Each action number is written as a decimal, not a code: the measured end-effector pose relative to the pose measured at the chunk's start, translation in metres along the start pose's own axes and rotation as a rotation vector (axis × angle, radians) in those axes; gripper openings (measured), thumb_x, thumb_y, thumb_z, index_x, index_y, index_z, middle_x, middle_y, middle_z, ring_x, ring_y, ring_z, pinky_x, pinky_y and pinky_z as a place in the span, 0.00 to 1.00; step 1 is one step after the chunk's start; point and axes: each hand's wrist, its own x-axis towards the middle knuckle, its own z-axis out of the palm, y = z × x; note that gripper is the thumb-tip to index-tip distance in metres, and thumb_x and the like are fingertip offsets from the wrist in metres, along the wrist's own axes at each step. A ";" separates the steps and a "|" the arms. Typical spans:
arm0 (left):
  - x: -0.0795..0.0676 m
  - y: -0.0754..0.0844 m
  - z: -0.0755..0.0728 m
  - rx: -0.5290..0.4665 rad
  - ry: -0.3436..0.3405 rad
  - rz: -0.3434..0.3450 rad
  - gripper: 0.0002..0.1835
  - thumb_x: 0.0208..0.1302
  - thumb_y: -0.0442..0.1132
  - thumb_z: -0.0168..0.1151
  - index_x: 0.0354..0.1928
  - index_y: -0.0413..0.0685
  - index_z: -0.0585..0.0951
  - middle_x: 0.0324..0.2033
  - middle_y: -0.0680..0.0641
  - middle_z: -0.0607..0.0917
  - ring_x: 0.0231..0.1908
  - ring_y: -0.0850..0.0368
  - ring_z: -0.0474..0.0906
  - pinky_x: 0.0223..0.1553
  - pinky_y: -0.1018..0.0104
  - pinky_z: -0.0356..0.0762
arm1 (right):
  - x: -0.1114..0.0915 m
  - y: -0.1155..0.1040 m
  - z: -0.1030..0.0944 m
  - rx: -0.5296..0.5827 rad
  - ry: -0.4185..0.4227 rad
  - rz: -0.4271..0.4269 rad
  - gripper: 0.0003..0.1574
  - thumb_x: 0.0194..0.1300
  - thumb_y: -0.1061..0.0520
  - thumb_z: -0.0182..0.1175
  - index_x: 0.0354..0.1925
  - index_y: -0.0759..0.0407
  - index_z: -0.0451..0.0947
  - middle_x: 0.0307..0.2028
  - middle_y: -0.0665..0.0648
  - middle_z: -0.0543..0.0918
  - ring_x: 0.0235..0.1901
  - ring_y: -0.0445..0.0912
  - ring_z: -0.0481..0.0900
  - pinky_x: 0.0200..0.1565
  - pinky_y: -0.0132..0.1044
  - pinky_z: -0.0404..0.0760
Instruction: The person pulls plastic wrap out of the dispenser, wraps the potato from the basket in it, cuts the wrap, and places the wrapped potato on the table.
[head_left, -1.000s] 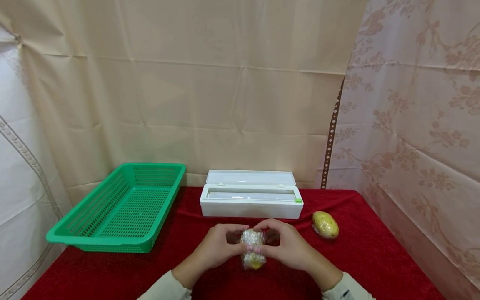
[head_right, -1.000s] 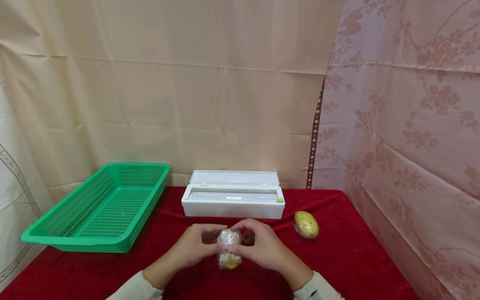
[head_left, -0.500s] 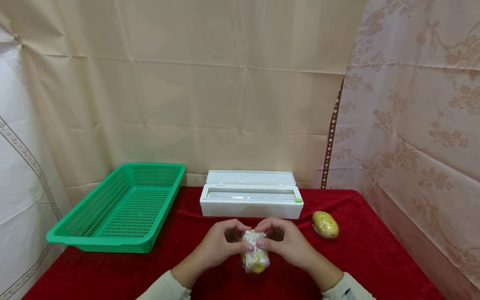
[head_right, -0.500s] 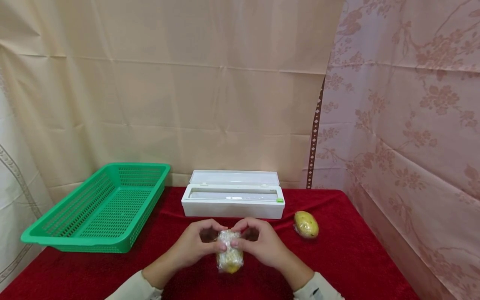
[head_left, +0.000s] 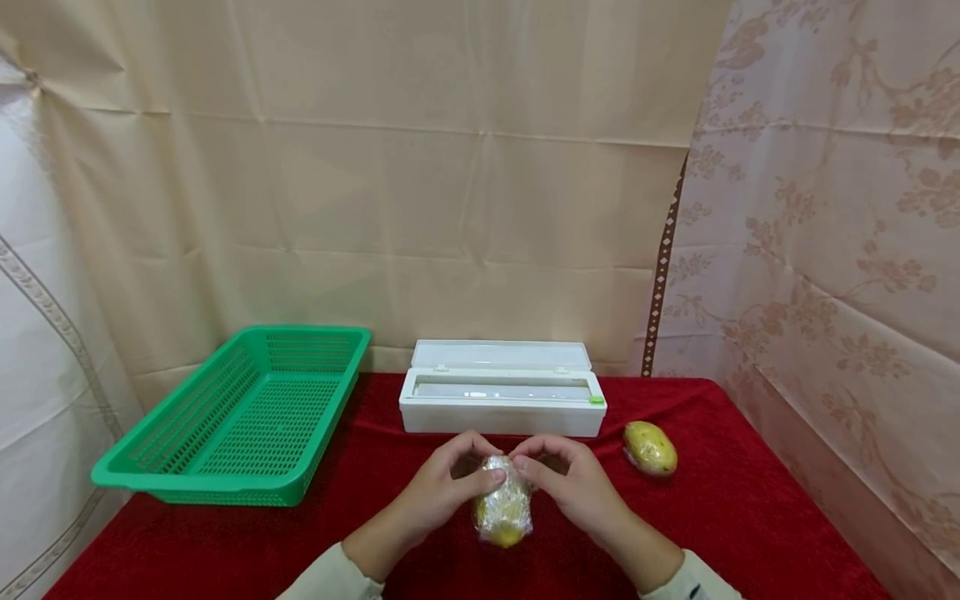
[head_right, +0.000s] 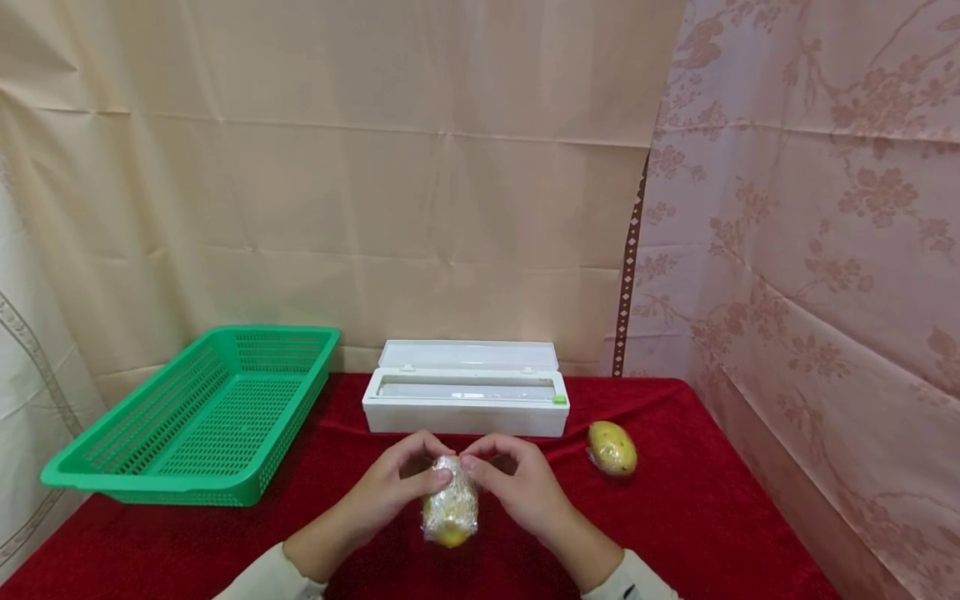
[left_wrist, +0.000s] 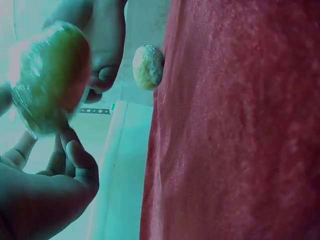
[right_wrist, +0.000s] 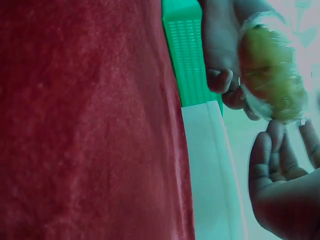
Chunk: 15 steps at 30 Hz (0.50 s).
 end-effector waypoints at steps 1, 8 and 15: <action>0.000 0.001 0.000 -0.007 0.003 -0.015 0.15 0.70 0.42 0.67 0.52 0.42 0.79 0.49 0.43 0.84 0.48 0.52 0.80 0.47 0.59 0.81 | 0.000 -0.001 0.001 -0.007 -0.006 0.004 0.13 0.70 0.56 0.67 0.47 0.65 0.83 0.42 0.58 0.87 0.39 0.43 0.84 0.42 0.36 0.84; -0.001 0.001 0.001 0.007 0.010 -0.071 0.16 0.67 0.44 0.71 0.53 0.48 0.82 0.52 0.45 0.84 0.49 0.50 0.79 0.47 0.57 0.83 | 0.000 -0.001 0.004 -0.034 0.034 -0.037 0.10 0.63 0.59 0.73 0.41 0.61 0.86 0.38 0.60 0.89 0.36 0.43 0.85 0.38 0.36 0.85; -0.001 -0.003 -0.004 -0.063 0.021 -0.015 0.16 0.69 0.40 0.69 0.54 0.42 0.84 0.50 0.44 0.87 0.47 0.52 0.82 0.46 0.61 0.83 | 0.000 -0.001 -0.001 -0.039 0.022 -0.138 0.08 0.68 0.59 0.69 0.44 0.60 0.88 0.43 0.59 0.89 0.45 0.44 0.86 0.45 0.35 0.84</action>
